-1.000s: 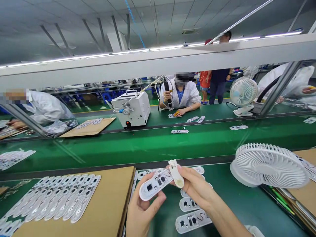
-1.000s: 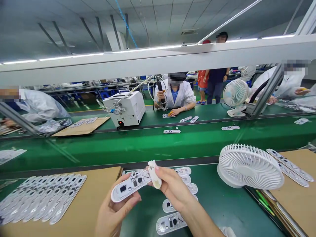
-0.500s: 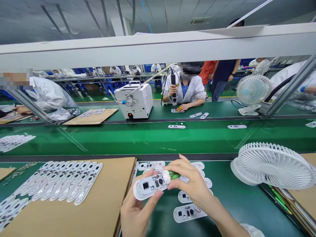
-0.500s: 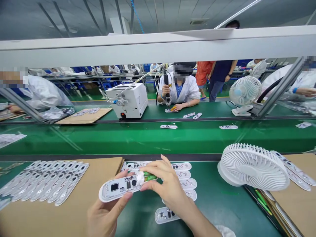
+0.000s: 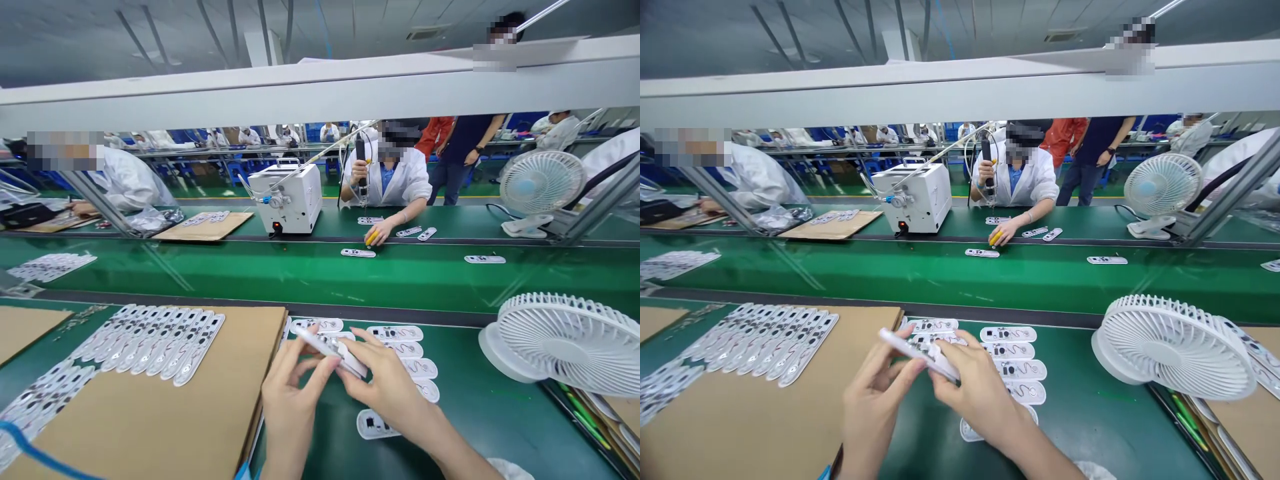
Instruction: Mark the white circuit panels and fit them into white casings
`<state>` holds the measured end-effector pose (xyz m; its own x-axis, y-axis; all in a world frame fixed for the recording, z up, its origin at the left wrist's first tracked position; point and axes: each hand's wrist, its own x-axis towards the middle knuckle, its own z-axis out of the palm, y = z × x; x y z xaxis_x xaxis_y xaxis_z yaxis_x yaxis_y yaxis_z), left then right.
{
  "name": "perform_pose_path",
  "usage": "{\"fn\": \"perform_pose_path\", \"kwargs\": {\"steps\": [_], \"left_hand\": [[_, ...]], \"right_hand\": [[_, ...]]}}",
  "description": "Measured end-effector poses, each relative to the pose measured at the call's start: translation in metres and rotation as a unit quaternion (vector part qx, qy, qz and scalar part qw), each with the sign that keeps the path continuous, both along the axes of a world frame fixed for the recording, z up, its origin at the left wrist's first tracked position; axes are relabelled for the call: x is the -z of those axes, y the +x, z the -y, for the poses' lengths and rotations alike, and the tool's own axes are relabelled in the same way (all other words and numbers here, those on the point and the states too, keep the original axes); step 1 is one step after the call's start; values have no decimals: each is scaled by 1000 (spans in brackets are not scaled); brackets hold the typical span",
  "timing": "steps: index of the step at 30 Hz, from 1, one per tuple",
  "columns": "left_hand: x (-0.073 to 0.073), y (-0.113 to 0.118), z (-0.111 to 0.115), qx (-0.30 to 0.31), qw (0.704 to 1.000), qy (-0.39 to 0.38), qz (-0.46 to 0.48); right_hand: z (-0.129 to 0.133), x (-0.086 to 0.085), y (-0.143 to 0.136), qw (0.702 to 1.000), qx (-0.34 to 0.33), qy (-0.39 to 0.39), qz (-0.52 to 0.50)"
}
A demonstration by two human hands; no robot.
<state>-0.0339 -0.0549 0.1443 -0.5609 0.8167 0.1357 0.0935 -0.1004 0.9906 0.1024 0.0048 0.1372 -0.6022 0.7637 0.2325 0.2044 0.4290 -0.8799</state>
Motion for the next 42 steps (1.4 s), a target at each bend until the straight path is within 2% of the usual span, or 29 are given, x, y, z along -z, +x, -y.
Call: {"fn": "perform_pose_path", "kwargs": {"steps": [2, 4, 5, 7, 10, 17, 21, 28, 32, 35, 37, 39, 41, 42], "left_hand": [[1, -3, -2, 15, 997, -10, -74], [1, -5, -2, 43, 994, -34, -93], [1, -5, -2, 60, 994, -48, -82], [0, -5, 1, 77, 993, -68, -52], [1, -4, 5, 84, 993, -83, -10], [1, -2, 7, 108, 985, -113, 77], [-7, 2, 7, 122, 982, -102, 104], [-21, 10, 10, 95, 978, -79, 167], [-17, 7, 9, 74, 974, -91, 196], [-10, 2, 11, 89, 967, -108, 211], [-5, -3, 13, 104, 967, -109, 206], [-2, -13, 14, 96, 975, -97, 173], [2, -32, 13, 66, 989, -96, 91], [4, -45, 12, 49, 993, -108, 19]], "right_hand": [[5, 2, -7, 989, -11, -139, -44], [8, 3, -12, 950, -66, -284, -116], [9, 3, -14, 925, -92, -336, -152], [11, 1, -15, 890, -120, -392, -199], [13, 0, -14, 874, -131, -412, -223], [17, 6, -13, 863, -146, -414, -250], [18, 6, -15, 858, -141, -425, -254], [20, 1, -18, 864, -138, -427, -229], [21, 2, -18, 863, -142, -435, -215], [22, 2, -18, 841, -193, -458, -215], [21, 3, -20, 822, -226, -476, -214], [19, 9, -22, 818, -216, -491, -209], [15, 17, -25, 822, -139, -508, -216], [12, 21, -26, 821, -88, -518, -223]]}}
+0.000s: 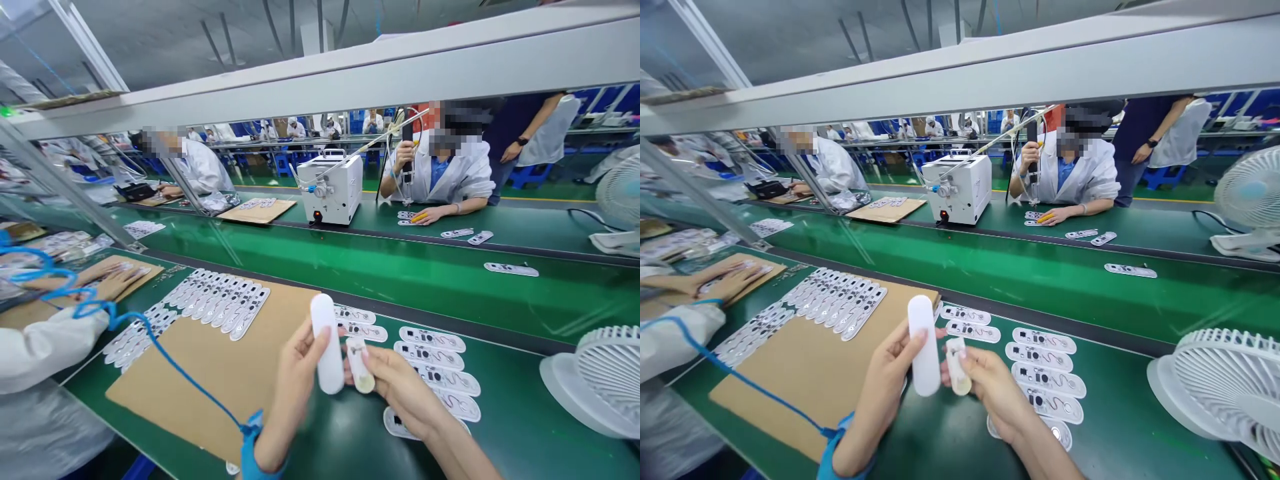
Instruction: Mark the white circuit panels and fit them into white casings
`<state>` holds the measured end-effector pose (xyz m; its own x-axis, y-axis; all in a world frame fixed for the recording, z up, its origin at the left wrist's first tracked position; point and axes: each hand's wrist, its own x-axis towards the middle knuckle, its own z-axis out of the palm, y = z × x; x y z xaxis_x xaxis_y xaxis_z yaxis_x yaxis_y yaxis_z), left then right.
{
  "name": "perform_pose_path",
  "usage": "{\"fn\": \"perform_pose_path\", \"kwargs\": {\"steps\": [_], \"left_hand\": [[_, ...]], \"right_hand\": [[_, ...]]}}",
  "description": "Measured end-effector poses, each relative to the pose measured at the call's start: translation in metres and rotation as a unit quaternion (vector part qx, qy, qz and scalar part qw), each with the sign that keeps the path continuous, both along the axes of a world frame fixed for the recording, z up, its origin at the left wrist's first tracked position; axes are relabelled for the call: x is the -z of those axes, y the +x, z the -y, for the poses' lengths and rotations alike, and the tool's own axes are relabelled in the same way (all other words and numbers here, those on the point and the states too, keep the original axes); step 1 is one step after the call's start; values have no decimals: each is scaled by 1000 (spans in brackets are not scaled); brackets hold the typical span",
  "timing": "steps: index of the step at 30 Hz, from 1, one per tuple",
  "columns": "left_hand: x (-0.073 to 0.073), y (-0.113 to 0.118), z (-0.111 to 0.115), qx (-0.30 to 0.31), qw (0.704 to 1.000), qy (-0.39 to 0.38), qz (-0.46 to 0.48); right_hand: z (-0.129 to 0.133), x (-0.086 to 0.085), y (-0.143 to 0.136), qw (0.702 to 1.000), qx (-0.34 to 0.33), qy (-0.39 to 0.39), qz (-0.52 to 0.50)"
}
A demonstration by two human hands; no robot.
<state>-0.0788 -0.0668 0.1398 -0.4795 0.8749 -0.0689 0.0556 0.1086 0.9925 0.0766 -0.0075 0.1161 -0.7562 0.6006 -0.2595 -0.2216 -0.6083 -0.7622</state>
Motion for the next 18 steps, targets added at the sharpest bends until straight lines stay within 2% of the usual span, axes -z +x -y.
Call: {"fn": "perform_pose_path", "kwargs": {"steps": [1, 2, 3, 4, 6, 7, 12, 18], "left_hand": [[3, -15, -2, -5, 995, -23, -102], [8, -32, -5, -9, 973, -56, -222], [13, -49, -7, -4, 928, -96, -359], [19, -66, -10, -7, 866, -133, -483], [32, -95, -14, -22, 799, -165, -578], [38, -106, -15, -31, 781, -171, -599], [62, -137, -15, -60, 738, -168, -650], [80, -156, -25, -65, 738, -151, -654]], "right_hand": [[-3, 4, 0, 999, 40, -23, 19], [-7, 8, 0, 996, 74, -44, 33], [-10, 10, 2, 992, 100, -60, 43], [-13, 12, 4, 989, 120, -71, 48], [-19, 12, 8, 985, 147, -82, 43], [-20, 11, 11, 983, 156, -85, 38], [-24, 4, 20, 985, 150, -84, 13], [-23, -1, 23, 987, 140, -78, 19]]}}
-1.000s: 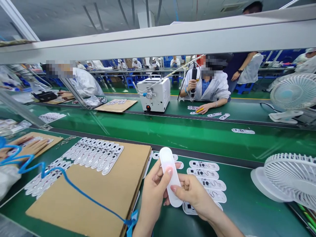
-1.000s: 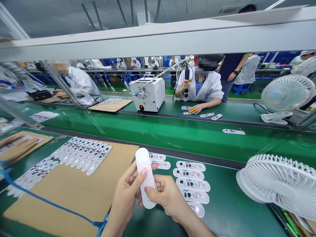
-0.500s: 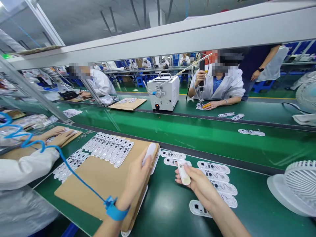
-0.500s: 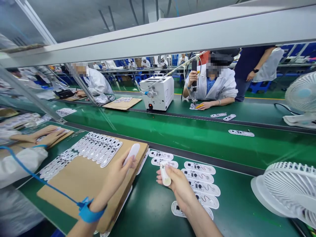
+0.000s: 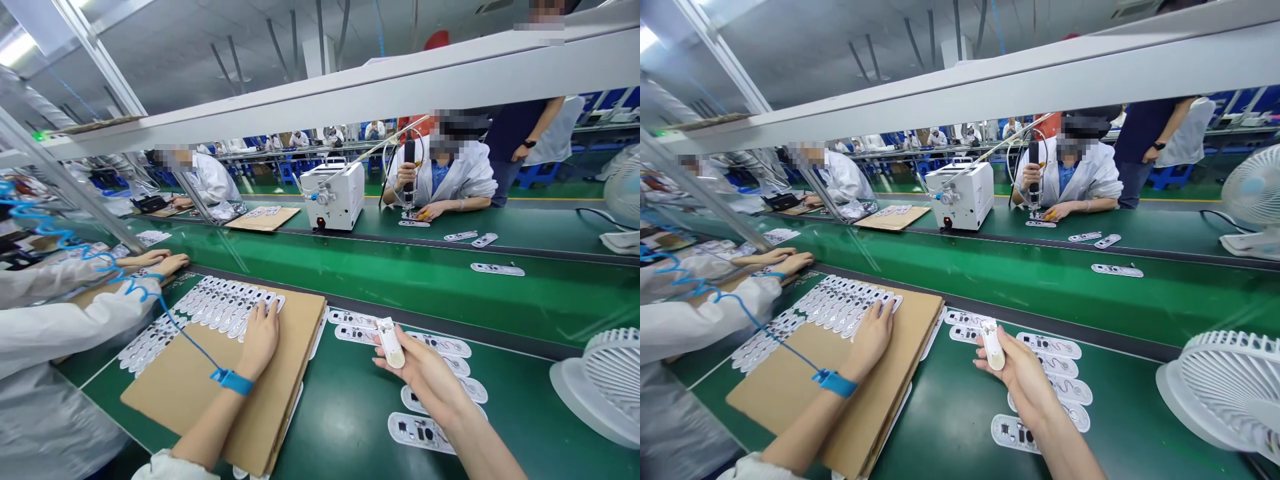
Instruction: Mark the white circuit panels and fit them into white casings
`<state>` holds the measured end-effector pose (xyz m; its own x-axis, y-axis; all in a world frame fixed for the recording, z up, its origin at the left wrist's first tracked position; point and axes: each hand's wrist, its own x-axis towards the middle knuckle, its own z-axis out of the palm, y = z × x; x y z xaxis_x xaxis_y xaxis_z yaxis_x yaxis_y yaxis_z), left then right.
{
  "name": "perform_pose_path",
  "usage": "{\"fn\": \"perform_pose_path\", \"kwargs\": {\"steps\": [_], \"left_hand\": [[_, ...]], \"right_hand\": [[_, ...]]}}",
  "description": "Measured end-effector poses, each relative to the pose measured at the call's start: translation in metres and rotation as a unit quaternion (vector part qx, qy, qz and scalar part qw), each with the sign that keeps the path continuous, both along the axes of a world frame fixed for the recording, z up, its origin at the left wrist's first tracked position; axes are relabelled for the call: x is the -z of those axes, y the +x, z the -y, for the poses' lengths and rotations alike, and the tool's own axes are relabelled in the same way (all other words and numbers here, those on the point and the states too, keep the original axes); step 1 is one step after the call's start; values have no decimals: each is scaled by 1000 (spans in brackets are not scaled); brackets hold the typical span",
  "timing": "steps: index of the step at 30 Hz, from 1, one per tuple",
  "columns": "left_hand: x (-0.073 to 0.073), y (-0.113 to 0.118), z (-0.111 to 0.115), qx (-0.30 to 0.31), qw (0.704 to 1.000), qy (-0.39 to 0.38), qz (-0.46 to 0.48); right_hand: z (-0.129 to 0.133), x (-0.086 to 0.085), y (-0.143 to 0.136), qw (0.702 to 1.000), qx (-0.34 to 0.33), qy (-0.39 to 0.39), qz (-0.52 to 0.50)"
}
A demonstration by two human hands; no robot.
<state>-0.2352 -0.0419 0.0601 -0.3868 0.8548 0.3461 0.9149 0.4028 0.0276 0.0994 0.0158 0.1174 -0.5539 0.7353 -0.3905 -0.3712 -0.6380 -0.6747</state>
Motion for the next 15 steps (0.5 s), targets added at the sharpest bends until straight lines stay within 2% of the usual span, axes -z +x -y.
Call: {"fn": "perform_pose_path", "kwargs": {"steps": [4, 6, 8, 11, 13, 15], "left_hand": [[-6, 4, -7, 5, 1000, 17, 7], [-11, 21, -7, 28, 999, 19, 15], [-11, 51, -6, 78, 997, 7, 29], [5, 109, -4, 160, 985, -23, 58], [22, 145, -2, 177, 981, -36, 68], [37, 172, 2, 163, 983, -37, 73]], "right_hand": [[2, -3, 0, 1000, -5, 6, 15], [3, -3, 0, 1000, 3, 6, 21], [3, -4, 2, 1000, 14, 6, 25], [2, -4, 6, 999, 35, 10, 37], [1, -5, 9, 998, 36, 17, 40], [-1, -6, 12, 999, 28, 22, 34]]}}
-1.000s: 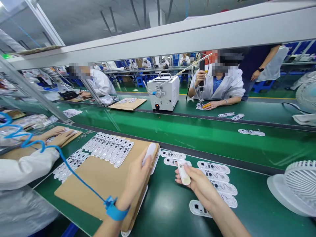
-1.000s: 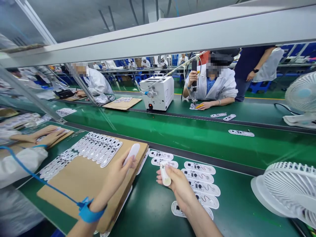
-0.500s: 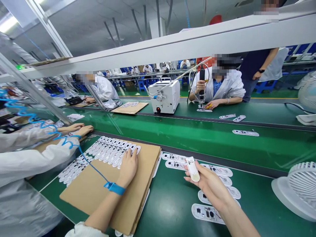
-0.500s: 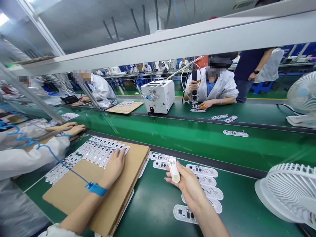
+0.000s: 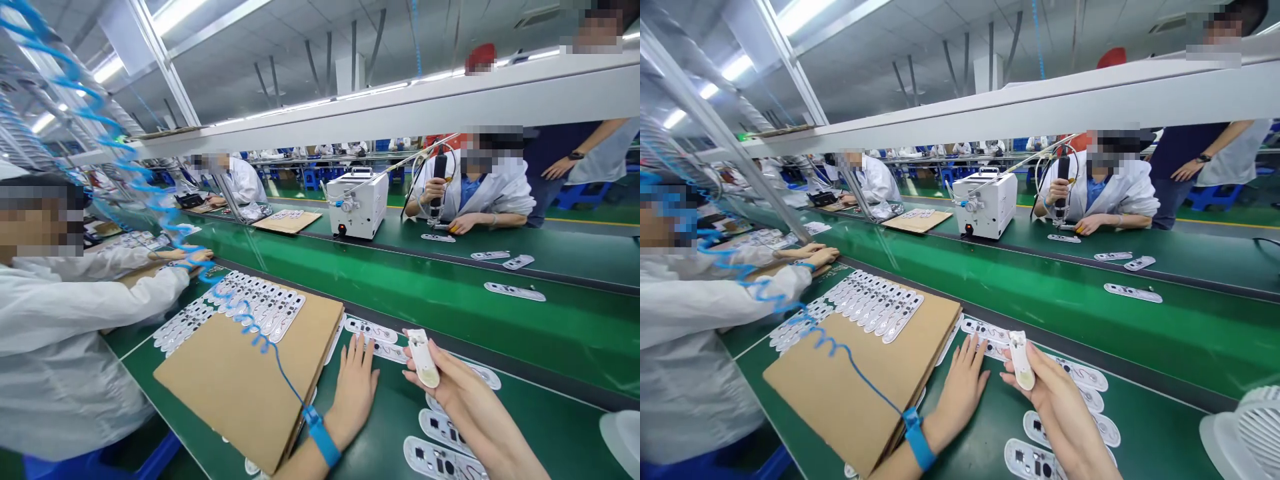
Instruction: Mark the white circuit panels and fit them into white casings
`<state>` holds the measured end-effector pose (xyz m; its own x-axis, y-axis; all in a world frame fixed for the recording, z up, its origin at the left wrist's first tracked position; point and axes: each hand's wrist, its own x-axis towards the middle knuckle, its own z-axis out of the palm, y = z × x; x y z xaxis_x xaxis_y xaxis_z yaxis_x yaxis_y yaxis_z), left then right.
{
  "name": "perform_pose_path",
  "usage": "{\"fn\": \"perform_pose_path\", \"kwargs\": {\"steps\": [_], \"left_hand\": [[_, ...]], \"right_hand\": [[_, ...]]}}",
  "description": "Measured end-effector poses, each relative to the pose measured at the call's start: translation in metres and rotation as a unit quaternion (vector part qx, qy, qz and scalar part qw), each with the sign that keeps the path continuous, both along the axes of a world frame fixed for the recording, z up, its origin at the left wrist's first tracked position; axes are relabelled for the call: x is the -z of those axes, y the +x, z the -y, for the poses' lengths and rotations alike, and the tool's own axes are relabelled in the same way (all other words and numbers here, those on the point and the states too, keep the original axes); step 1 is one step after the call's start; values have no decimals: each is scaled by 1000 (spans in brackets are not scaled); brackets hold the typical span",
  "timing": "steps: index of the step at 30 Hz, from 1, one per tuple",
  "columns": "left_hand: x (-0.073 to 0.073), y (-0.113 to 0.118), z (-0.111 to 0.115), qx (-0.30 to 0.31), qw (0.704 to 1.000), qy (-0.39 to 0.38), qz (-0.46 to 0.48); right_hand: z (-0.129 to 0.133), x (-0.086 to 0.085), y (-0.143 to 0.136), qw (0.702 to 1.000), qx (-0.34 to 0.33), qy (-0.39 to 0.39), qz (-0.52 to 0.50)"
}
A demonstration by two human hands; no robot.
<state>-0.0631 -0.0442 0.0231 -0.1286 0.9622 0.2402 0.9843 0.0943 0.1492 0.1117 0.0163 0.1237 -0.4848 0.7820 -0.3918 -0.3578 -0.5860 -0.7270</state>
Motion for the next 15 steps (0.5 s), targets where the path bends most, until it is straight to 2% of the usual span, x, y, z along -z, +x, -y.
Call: {"fn": "perform_pose_path", "kwargs": {"steps": [2, 5, 10, 15], "left_hand": [[9, 15, 6, -22, 1000, 11, 6], [7, 20, 17, -54, 997, 27, 37], [-7, 5, 17, -112, 988, 22, 104], [-12, -12, 9, -80, 980, 22, 180]], "right_hand": [[-1, -1, 3, 1000, -1, 3, -5], [-4, -1, 5, 1000, 15, 12, -6], [-5, 4, 4, 999, 31, 26, -1], [-6, -1, 3, 996, 46, 79, 21]]}}
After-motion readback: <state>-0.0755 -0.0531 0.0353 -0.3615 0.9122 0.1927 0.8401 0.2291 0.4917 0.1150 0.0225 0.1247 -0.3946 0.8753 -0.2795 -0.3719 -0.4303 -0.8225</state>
